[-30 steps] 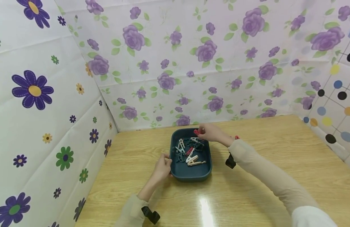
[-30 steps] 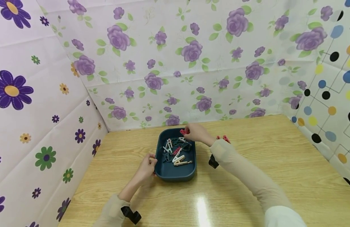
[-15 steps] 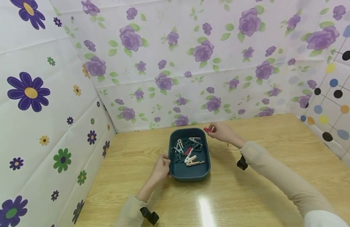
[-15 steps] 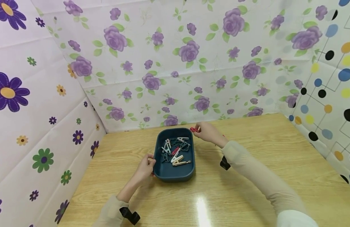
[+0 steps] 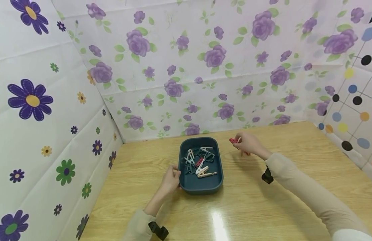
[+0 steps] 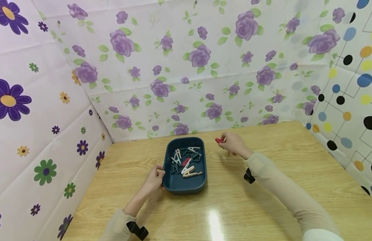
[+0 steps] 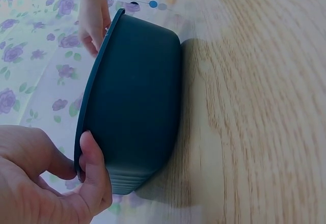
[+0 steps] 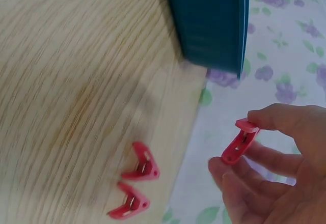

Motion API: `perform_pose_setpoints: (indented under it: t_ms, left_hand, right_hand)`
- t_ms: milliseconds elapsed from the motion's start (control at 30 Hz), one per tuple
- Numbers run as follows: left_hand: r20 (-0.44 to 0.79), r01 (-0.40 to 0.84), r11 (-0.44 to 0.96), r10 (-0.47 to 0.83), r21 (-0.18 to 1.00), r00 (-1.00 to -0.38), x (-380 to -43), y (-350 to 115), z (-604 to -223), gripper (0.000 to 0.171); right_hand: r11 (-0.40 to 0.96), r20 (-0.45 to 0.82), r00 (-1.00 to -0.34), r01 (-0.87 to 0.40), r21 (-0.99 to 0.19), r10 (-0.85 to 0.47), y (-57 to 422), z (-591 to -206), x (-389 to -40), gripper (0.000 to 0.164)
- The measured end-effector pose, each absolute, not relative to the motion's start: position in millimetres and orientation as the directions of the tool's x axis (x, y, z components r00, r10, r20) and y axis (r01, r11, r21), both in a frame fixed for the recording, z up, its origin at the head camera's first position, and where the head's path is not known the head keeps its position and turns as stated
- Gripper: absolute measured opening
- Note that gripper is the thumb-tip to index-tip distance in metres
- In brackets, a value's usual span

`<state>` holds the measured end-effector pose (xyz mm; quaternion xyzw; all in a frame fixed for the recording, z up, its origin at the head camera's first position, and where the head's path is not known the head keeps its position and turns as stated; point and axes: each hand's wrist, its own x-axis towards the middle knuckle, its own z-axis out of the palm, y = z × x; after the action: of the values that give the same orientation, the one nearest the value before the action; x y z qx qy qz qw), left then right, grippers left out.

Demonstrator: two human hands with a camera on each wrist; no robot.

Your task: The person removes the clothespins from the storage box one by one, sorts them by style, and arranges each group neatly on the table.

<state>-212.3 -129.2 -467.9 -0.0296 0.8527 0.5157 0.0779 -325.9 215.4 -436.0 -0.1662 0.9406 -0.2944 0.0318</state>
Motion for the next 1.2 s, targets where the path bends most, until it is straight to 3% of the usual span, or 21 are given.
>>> perform_pose_setpoints:
  t_ms: [400,667,867,1200]
  left_hand:
    - [-0.153,-0.111,0.458,0.054,0.882,-0.987,-212.0,-131.1,-465.5,0.027]
    - [-0.172,-0.128,0.448,0.060,0.885,-0.983,-212.6,-131.8,-465.3,0.027]
    - [-0.177,-0.132,0.447,0.060,0.885,-0.982,-212.7,-132.4,-466.1,0.028]
    - [-0.176,-0.134,0.431,0.058,0.892,-0.983,-212.0,-132.5,-467.2,0.027]
  right_hand:
    - [0.843,-0.008,-0.976,-0.186,-0.504,-0.220,254.0,-450.0,-330.5,0.021]
    - [0.870,-0.054,-0.990,-0.086,-0.485,-0.128,275.1,-463.5,-332.9,0.046]
    - [0.894,-0.123,-0.991,0.015,-0.448,-0.045,284.5,-469.9,-335.4,0.046]
    - [0.910,-0.167,-0.986,0.068,-0.408,-0.001,288.4,-477.7,-341.2,0.045]
